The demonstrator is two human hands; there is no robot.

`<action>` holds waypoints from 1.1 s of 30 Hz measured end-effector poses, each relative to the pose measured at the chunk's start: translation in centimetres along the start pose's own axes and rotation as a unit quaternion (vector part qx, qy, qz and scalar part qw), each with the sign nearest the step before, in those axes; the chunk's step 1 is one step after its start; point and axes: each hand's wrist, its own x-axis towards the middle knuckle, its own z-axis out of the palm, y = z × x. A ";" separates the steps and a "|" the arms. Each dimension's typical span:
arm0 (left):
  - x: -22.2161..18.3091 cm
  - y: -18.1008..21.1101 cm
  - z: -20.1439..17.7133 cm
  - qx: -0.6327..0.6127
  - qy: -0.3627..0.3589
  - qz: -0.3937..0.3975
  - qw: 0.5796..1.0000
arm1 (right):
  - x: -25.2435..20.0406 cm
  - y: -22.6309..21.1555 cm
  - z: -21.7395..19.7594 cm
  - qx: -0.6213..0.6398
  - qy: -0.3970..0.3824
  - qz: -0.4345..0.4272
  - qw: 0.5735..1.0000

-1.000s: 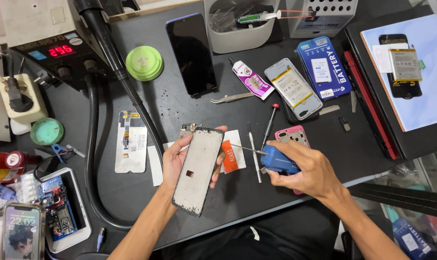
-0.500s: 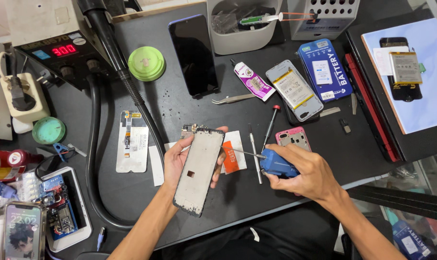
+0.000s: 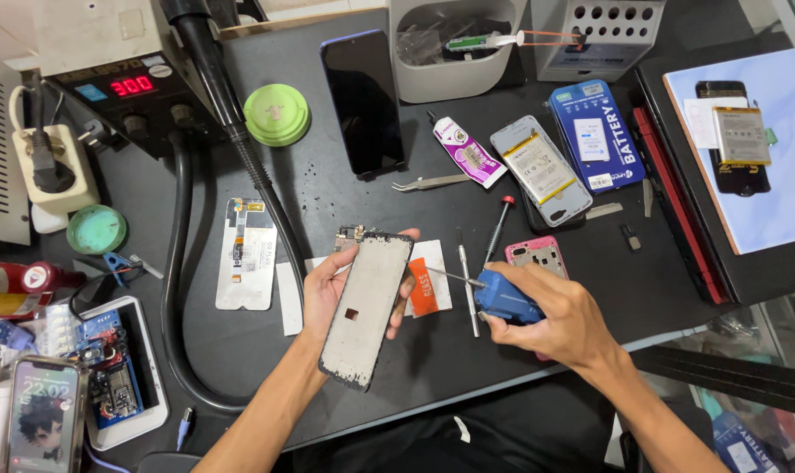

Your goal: The person uses a blue electric screwdriver and a metal prying tool to remove screws and pry open the back cover of a smartphone. The person works on the phone's edges and corners to separate the casing, handling the device and tools throughout the process.

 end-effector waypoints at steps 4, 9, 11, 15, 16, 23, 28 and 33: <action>-0.3 0.1 -0.1 0.004 0.005 0.007 1.000 | 0.0 -0.3 0.1 0.009 -0.005 -0.006 1.000; -0.5 0.1 -0.2 -0.003 0.006 0.010 1.000 | 0.1 -0.7 0.2 0.015 -0.014 0.002 1.000; -0.6 0.2 -0.2 -0.004 0.015 0.009 1.000 | 0.2 -0.8 0.3 0.016 -0.019 0.001 1.000; -0.9 0.4 -0.2 -0.001 0.028 0.021 0.999 | 0.3 -1.1 0.5 0.017 -0.021 -0.007 1.000; -1.0 0.4 -0.2 -0.002 0.027 0.022 0.999 | 0.4 -1.1 0.6 0.017 -0.021 -0.008 1.000; -1.6 0.8 0.1 0.009 0.017 0.037 0.999 | 0.6 -1.5 1.0 0.019 -0.031 -0.014 0.999; -2.0 1.1 0.3 0.016 0.039 0.044 0.998 | 0.7 -1.6 1.4 0.015 -0.036 -0.029 0.999; -2.3 1.8 1.4 0.045 0.074 0.035 0.996 | 0.7 -1.5 1.6 -0.015 -0.065 -0.014 0.998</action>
